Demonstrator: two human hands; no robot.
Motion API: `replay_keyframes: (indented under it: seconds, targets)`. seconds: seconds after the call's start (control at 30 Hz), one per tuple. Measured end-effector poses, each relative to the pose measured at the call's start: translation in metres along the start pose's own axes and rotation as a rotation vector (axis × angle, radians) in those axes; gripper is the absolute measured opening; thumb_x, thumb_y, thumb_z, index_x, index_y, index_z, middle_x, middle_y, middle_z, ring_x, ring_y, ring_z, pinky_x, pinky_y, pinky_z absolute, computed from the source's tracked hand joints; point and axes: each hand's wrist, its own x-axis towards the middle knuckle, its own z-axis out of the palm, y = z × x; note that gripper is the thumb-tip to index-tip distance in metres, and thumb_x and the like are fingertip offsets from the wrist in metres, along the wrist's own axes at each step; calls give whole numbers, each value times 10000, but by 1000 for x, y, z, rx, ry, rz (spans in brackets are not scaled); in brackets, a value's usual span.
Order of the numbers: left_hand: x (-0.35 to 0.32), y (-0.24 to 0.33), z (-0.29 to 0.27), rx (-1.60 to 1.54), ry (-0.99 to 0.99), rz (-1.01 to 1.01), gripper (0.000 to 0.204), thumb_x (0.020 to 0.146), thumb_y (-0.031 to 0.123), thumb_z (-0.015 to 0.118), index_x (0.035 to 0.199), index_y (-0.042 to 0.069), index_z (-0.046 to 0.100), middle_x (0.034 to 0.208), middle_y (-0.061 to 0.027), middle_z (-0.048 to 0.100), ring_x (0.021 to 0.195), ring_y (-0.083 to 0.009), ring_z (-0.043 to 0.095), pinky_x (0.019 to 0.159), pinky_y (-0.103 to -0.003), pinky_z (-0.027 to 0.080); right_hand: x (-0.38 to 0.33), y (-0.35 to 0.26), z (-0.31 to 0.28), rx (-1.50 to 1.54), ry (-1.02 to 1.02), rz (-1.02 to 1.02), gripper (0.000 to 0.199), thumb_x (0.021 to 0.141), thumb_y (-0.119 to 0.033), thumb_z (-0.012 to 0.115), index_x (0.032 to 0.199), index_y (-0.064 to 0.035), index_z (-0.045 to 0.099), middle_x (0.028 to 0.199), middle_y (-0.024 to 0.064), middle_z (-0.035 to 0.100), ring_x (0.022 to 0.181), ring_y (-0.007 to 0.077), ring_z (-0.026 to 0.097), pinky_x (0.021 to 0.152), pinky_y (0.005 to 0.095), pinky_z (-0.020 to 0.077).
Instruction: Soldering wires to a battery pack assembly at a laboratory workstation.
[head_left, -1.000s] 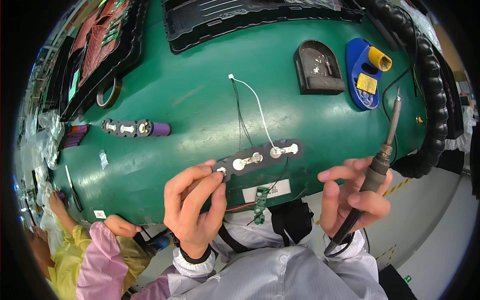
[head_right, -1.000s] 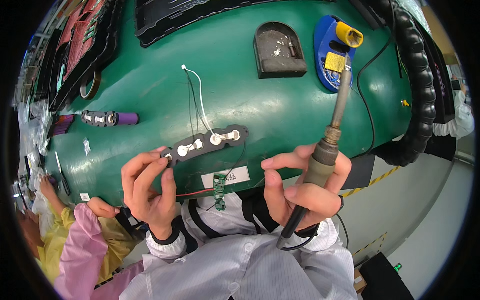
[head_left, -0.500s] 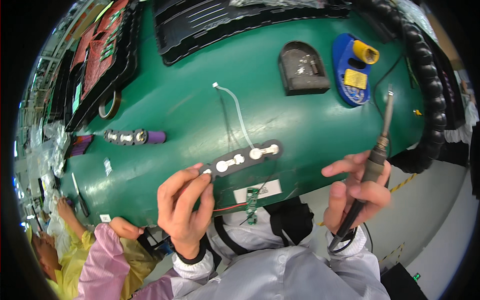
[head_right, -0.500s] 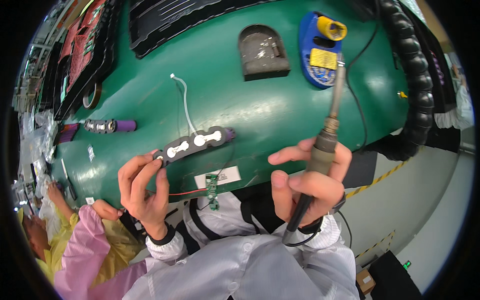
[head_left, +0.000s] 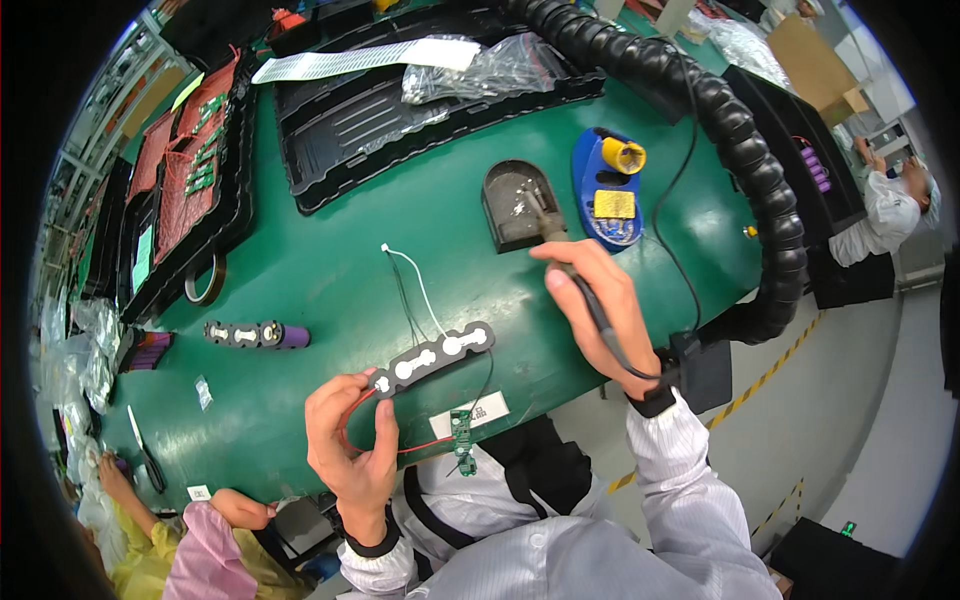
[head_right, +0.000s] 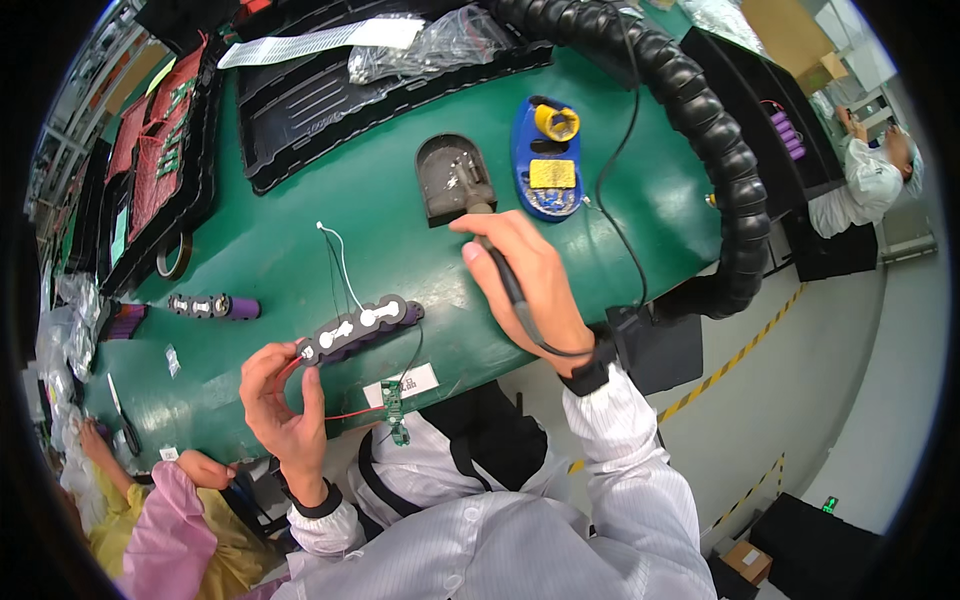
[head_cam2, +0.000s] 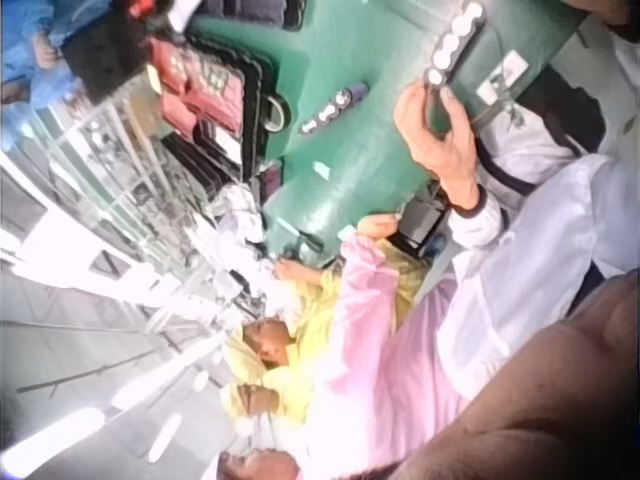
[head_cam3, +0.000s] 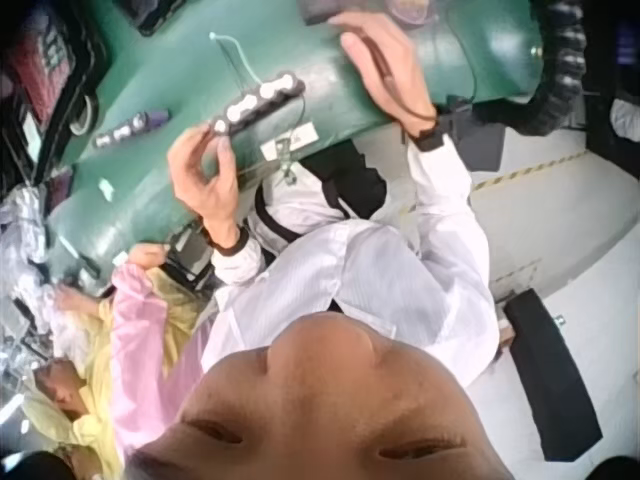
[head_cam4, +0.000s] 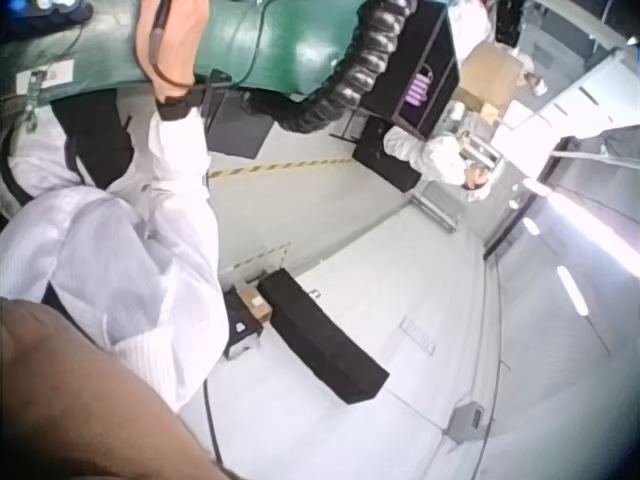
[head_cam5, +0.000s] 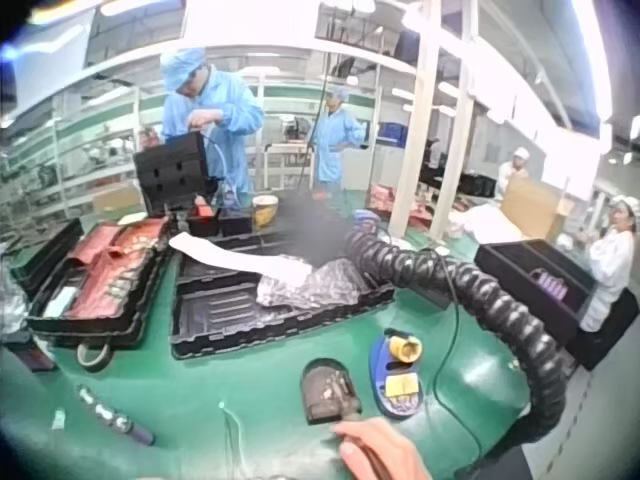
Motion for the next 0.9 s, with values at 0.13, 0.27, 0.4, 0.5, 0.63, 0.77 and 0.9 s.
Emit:
replay_keyframes:
  seconds: [0.13, 0.27, 0.4, 0.5, 0.63, 0.77, 0.9]
  targets:
    - [-2, 3, 11, -105, 73, -101, 585, 833, -125, 727, 1353, -11, 485, 1192, -198, 659, 1106, -301, 683, 950, -389, 574, -11, -7, -9, 204, 241, 7, 223, 994, -132, 575, 1140, 4, 676, 945, 109, 671, 824, 177, 630, 748, 307, 503]
    - [0, 5, 14, -112, 3, -202, 687, 862, -98, 725, 1466, 4, 413, 1249, -184, 659, 1144, -243, 661, 998, -359, 526, -13, -5, -31, 230, 467, 42, 236, 1023, -123, 490, 1142, 0, 652, 903, 45, 636, 827, 114, 580, 758, 265, 472]
    - [0, 2, 10, -154, -48, -270, 614, 882, -84, 732, 1432, -14, 469, 1237, -169, 682, 1145, -204, 657, 1023, -334, 502, 2, 7, -45, 254, 482, 135, 244, 1048, -164, 490, 1142, -10, 656, 902, 24, 637, 805, 90, 549, 747, 248, 413]
    - [-1, -2, 11, -190, -7, -248, 564, 873, -89, 743, 1382, -18, 512, 1200, -180, 718, 1108, -220, 692, 1000, -346, 539, 21, 19, -45, 375, 411, 213, 258, 1053, -190, 509, 1186, -25, 656, 909, 14, 637, 809, 79, 548, 750, 241, 411]
    - [-1, -8, 12, -238, -7, -229, 580, 862, -99, 746, 1382, -21, 500, 1199, -186, 719, 1110, -226, 697, 997, -349, 549, 49, 32, -38, 701, 327, 252, 325, 1066, -219, 523, 1327, -31, 572, 1021, 50, 645, 870, 99, 562, 796, 252, 434]
    - [1, -11, 11, -255, -8, -192, 578, 850, -83, 765, 1365, -22, 511, 1173, -196, 733, 1084, -244, 721, 950, -353, 581, 53, 30, -22, 828, 363, 252, 433, 1064, -245, 550, 1427, -18, 487, 1170, 101, 623, 953, 144, 554, 909, 293, 467]
    - [2, -9, 9, -303, -48, -251, 604, 857, -111, 749, 1390, -22, 479, 1207, -192, 708, 1136, -233, 684, 1008, -353, 544, 22, 6, 5, 873, 473, 318, 463, 1043, -215, 548, 1444, -5, 448, 1179, 120, 622, 908, 145, 556, 856, 297, 458]
